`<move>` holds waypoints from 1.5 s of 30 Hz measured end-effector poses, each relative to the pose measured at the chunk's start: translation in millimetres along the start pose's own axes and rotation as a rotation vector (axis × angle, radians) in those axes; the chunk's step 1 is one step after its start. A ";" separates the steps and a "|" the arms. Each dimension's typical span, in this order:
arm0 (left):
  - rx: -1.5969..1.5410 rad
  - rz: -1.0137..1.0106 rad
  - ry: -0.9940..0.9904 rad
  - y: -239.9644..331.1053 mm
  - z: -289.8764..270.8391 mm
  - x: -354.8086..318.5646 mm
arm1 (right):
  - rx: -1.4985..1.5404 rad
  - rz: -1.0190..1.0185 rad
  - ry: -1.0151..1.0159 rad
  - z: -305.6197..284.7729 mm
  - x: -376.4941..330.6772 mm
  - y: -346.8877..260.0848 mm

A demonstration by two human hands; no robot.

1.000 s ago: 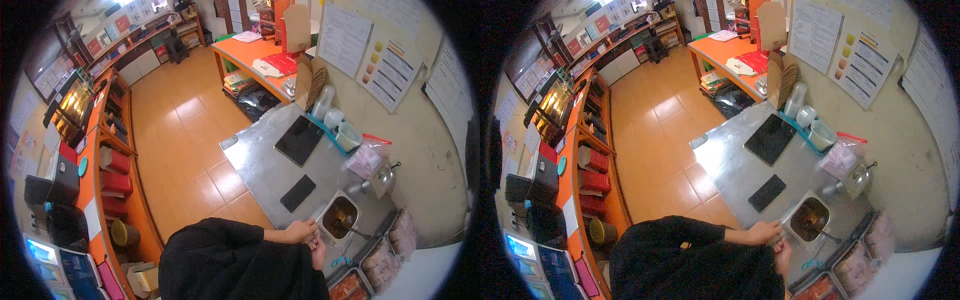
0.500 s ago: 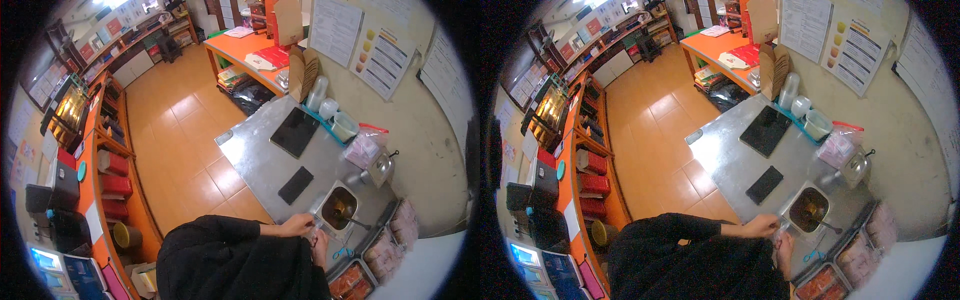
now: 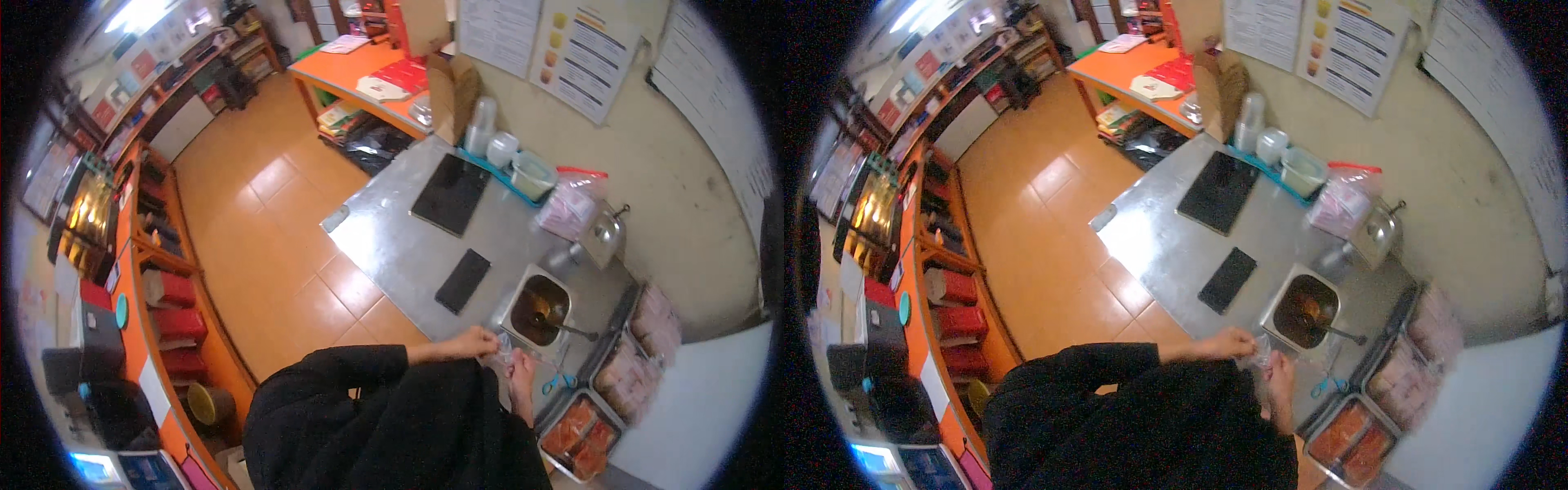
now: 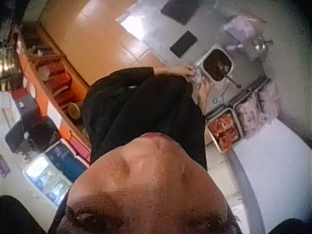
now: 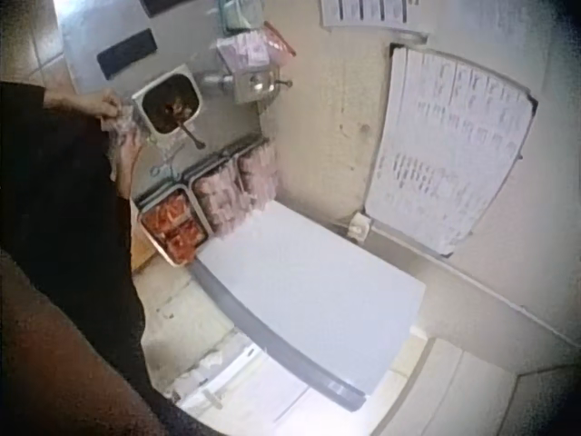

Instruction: The person uses a ladle to transfer brown sauce from a metal container into small plastic bags, then seals the bags by hand and places them into a metal tray.

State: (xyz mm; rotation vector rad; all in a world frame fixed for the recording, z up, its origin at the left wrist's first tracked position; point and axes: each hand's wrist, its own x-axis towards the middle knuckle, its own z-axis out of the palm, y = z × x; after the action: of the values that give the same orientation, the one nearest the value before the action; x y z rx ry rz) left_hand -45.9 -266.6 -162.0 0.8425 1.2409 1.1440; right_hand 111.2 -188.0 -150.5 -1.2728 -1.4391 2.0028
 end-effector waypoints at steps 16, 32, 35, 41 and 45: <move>-1.036 -0.403 -0.317 24.9 -7.0 11.3 | -0.358 -0.283 0.058 9.5 2.4 -12.9; -0.224 0.071 0.242 44.1 3.4 37.6 | -0.306 -0.340 0.030 26.4 2.1 -37.0; 0.033 0.270 0.407 27.4 15.7 35.7 | -0.459 -0.325 0.158 16.8 9.7 -29.4; 0.794 0.314 0.462 59.5 32.4 14.1 | -0.979 -0.321 0.450 24.2 18.8 -37.9; 0.822 0.345 0.502 56.5 25.2 23.4 | -0.981 -0.517 0.338 34.6 7.8 -45.7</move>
State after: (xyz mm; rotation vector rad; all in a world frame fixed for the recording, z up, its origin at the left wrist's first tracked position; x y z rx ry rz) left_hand -33.2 -227.1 -110.4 1.4737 2.1100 1.1486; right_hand 69.4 -182.8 -110.9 -1.2606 -2.3405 0.6735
